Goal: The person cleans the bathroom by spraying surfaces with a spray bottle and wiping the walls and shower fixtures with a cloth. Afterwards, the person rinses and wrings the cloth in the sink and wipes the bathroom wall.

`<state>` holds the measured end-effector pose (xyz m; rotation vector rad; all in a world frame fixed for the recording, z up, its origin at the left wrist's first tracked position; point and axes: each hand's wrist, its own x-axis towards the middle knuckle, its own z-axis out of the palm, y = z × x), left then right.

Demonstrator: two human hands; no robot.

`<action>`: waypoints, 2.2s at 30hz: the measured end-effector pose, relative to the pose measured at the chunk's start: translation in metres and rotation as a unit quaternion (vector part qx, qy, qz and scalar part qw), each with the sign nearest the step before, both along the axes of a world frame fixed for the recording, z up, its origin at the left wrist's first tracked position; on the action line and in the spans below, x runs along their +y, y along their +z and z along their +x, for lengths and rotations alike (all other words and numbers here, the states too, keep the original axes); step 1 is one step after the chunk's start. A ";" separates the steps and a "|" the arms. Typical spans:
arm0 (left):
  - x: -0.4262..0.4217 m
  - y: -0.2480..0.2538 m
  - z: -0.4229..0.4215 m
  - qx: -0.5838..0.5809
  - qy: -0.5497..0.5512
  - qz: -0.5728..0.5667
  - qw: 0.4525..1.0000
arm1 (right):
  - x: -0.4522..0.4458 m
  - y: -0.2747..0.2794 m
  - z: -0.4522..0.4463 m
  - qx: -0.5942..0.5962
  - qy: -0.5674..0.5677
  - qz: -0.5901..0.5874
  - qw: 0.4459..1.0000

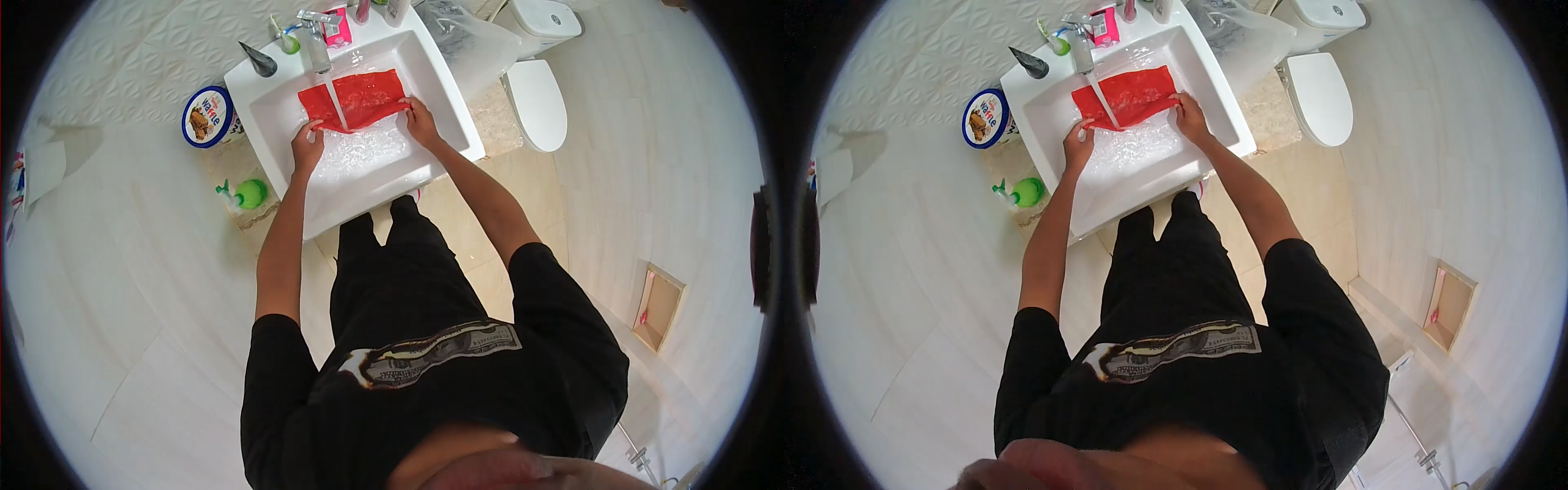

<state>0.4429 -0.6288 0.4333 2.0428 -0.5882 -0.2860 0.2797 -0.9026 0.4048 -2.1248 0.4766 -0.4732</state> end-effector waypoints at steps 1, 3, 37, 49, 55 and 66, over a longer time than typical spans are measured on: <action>0.002 -0.003 -0.001 0.038 0.009 0.022 0.999 | 0.003 0.002 -0.001 0.019 -0.006 0.067 0.998; 0.000 -0.012 -0.001 0.030 0.010 -0.018 0.999 | 0.007 0.008 -0.002 0.025 -0.041 0.123 0.991; -0.015 -0.037 0.017 -0.104 0.133 0.200 0.965 | -0.002 0.010 0.041 0.179 -0.278 0.416 0.847; -0.036 -0.014 -0.012 0.112 0.241 0.250 0.931 | 0.031 0.007 0.047 -0.015 -0.462 0.524 0.716; -0.044 -0.028 -0.001 0.174 0.274 0.262 0.909 | 0.026 0.001 0.032 0.018 -0.424 0.546 0.722; -0.036 -0.038 0.013 0.306 0.254 -0.020 0.918 | -0.002 0.020 0.057 -0.054 -0.353 0.631 0.689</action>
